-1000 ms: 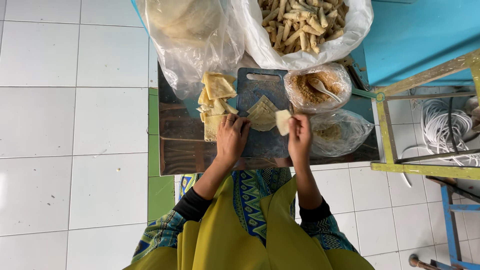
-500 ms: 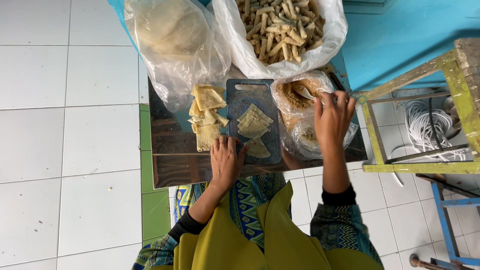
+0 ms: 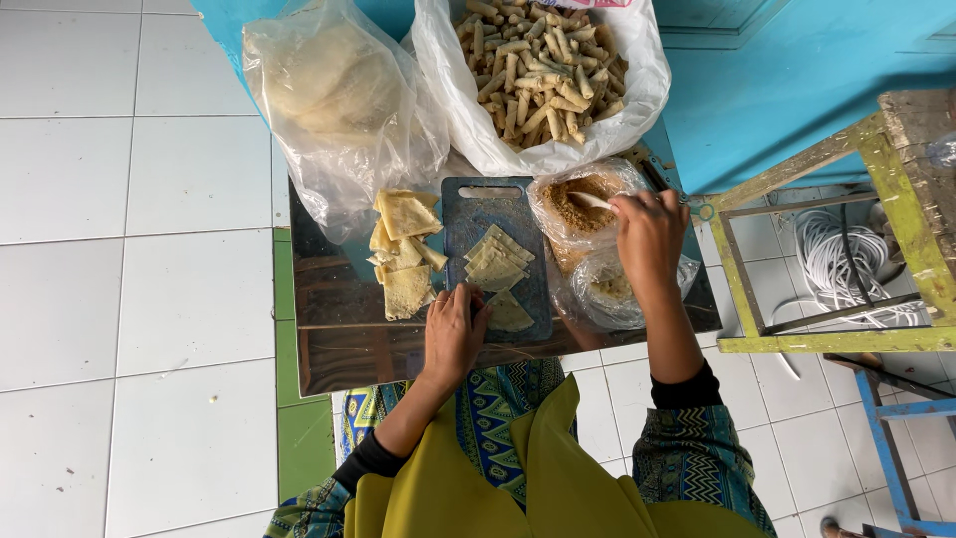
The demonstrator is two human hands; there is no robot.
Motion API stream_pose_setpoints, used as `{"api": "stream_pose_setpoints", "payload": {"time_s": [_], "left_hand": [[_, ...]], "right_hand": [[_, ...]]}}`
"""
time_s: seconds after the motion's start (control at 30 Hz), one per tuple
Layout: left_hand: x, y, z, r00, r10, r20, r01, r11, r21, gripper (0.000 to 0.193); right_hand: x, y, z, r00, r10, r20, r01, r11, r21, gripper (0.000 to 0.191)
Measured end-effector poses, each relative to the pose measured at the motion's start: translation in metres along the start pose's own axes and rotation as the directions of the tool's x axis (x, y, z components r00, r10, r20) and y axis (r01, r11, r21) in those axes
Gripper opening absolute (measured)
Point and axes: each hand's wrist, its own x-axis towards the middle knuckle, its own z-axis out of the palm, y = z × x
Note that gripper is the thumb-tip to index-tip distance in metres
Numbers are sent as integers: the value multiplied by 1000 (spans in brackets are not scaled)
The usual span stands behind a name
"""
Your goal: The person places triangular dough wrappers on a cutting board, spoons brown powder from a plastic-lined bowl onto each wrapper, folds the wrapper over the filling, and places the folded piece into a large bag of finished rolled snacks. They repeat this cycle for several wrappers.
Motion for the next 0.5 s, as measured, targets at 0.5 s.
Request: {"api": "stream_pose_setpoints", "payload": {"time_s": [0.5], "left_hand": [[-22, -2, 2, 999, 31, -37, -40, 959, -280, 32]], "right_hand": [[-35, 9, -18, 901, 433, 1, -374, 777, 506, 16]]}}
